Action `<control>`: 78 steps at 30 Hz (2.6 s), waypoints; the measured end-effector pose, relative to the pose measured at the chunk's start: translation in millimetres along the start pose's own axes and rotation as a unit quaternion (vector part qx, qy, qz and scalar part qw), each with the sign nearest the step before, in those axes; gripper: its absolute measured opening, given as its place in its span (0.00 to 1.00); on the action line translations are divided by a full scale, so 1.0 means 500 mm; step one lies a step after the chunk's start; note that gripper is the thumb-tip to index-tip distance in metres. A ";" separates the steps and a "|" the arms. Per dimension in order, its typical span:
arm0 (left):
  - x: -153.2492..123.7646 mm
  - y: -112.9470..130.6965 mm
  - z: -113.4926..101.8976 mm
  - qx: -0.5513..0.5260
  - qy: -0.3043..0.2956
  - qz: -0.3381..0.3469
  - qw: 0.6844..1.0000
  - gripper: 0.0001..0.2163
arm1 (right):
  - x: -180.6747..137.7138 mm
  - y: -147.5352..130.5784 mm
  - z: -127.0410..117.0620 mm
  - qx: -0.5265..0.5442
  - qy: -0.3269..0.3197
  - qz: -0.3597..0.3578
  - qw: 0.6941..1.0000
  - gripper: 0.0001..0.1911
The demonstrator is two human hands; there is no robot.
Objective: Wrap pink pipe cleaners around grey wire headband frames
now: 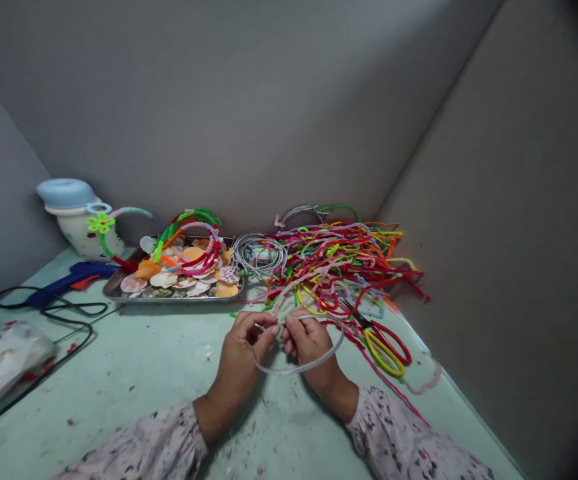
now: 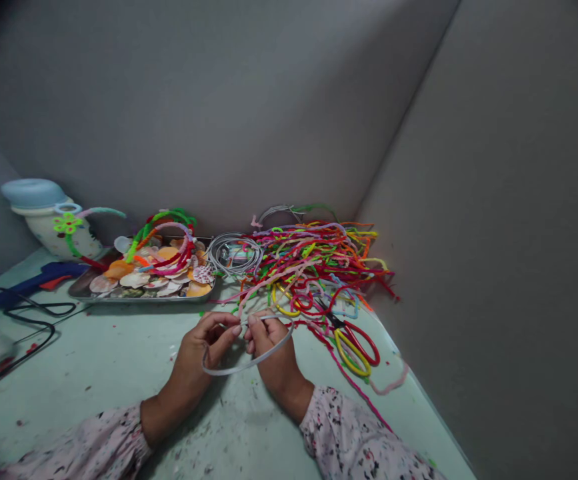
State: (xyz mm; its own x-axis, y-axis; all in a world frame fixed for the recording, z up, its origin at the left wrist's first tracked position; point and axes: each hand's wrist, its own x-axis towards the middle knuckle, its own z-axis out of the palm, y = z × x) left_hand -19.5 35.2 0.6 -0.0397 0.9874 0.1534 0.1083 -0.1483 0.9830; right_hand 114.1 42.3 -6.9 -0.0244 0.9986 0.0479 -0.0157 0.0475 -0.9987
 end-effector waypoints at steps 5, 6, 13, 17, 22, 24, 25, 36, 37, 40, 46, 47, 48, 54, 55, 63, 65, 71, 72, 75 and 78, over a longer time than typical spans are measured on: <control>0.002 0.001 -0.001 0.008 0.002 0.002 1.000 0.09 | 0.001 0.000 0.001 -0.011 0.002 -0.033 0.999 0.17; 0.002 0.002 -0.002 0.010 0.002 0.003 1.000 0.09 | 0.000 0.000 0.001 -0.018 0.004 -0.037 0.999 0.17; -0.001 0.005 -0.006 0.020 -0.010 0.003 1.000 0.10 | -0.008 -0.005 -0.001 -0.059 0.014 -0.075 0.995 0.16; -0.001 0.011 -0.005 0.014 -0.003 0.000 1.000 0.08 | -0.010 -0.012 -0.002 -0.080 0.013 -0.091 0.993 0.16; -0.002 0.015 -0.004 -0.004 0.002 -0.012 1.000 0.09 | -0.011 -0.018 -0.001 -0.070 0.009 -0.104 0.992 0.15; -0.002 0.016 -0.003 -0.011 0.002 -0.025 1.000 0.09 | -0.012 -0.020 0.000 -0.070 0.009 -0.106 0.992 0.15; -0.002 0.017 -0.003 -0.013 0.001 -0.031 0.999 0.10 | -0.012 -0.021 0.000 -0.071 0.010 -0.104 0.992 0.15; -0.002 0.014 -0.002 0.015 -0.006 -0.022 1.000 0.10 | -0.015 -0.028 0.000 -0.076 0.011 -0.084 0.994 0.15; -0.002 0.015 -0.002 0.014 -0.005 -0.023 1.000 0.10 | -0.015 -0.028 0.000 -0.080 0.012 -0.082 0.993 0.15; -0.002 0.017 -0.002 0.017 -0.007 -0.030 0.999 0.11 | -0.015 -0.028 0.000 -0.085 0.013 -0.076 0.993 0.15; 0.000 0.011 -0.005 0.029 -0.014 -0.027 0.999 0.11 | -0.015 -0.023 -0.001 -0.080 0.010 -0.078 0.994 0.15; 0.000 0.010 -0.005 0.029 -0.014 -0.025 0.999 0.11 | -0.015 -0.023 -0.001 -0.079 0.010 -0.081 0.994 0.15; 0.000 0.008 -0.006 0.029 -0.015 -0.023 0.999 0.11 | -0.015 -0.023 -0.001 -0.078 0.011 -0.083 0.993 0.14; 0.001 0.005 -0.006 0.031 -0.009 -0.007 0.999 0.10 | -0.014 -0.022 0.000 -0.077 0.010 -0.087 0.993 0.14; 0.001 0.005 -0.006 0.033 -0.008 -0.003 0.999 0.10 | -0.014 -0.022 0.000 -0.077 0.009 -0.089 0.993 0.15; 0.003 -0.004 -0.008 0.052 0.001 0.033 0.998 0.09 | -0.010 -0.018 0.000 -0.076 0.007 -0.095 0.993 0.15; 0.003 -0.006 -0.009 0.056 0.005 0.040 0.998 0.09 | -0.009 -0.017 0.000 -0.075 0.006 -0.104 0.992 0.15; 0.003 -0.006 -0.010 0.062 0.008 0.041 0.997 0.09 | -0.009 -0.016 -0.001 -0.067 0.003 -0.106 0.992 0.14; 0.003 -0.005 -0.010 0.063 0.008 0.041 0.997 0.09 | -0.010 -0.016 0.000 -0.067 0.004 -0.106 0.992 0.14; 0.004 -0.004 -0.010 0.063 0.003 0.039 0.997 0.10 | -0.013 -0.017 0.000 -0.069 0.010 -0.107 0.992 0.15; 0.003 -0.002 -0.010 0.062 0.002 0.035 0.997 0.10 | -0.014 -0.018 0.000 -0.069 0.011 -0.108 0.992 0.14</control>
State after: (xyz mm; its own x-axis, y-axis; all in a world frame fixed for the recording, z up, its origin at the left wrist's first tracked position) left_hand -24.5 36.8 0.2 -0.0318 0.9745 0.2223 0.2334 -0.2091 0.9496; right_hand 114.2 34.7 1.8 -0.0143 0.9650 0.2620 0.1181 0.2619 -0.9578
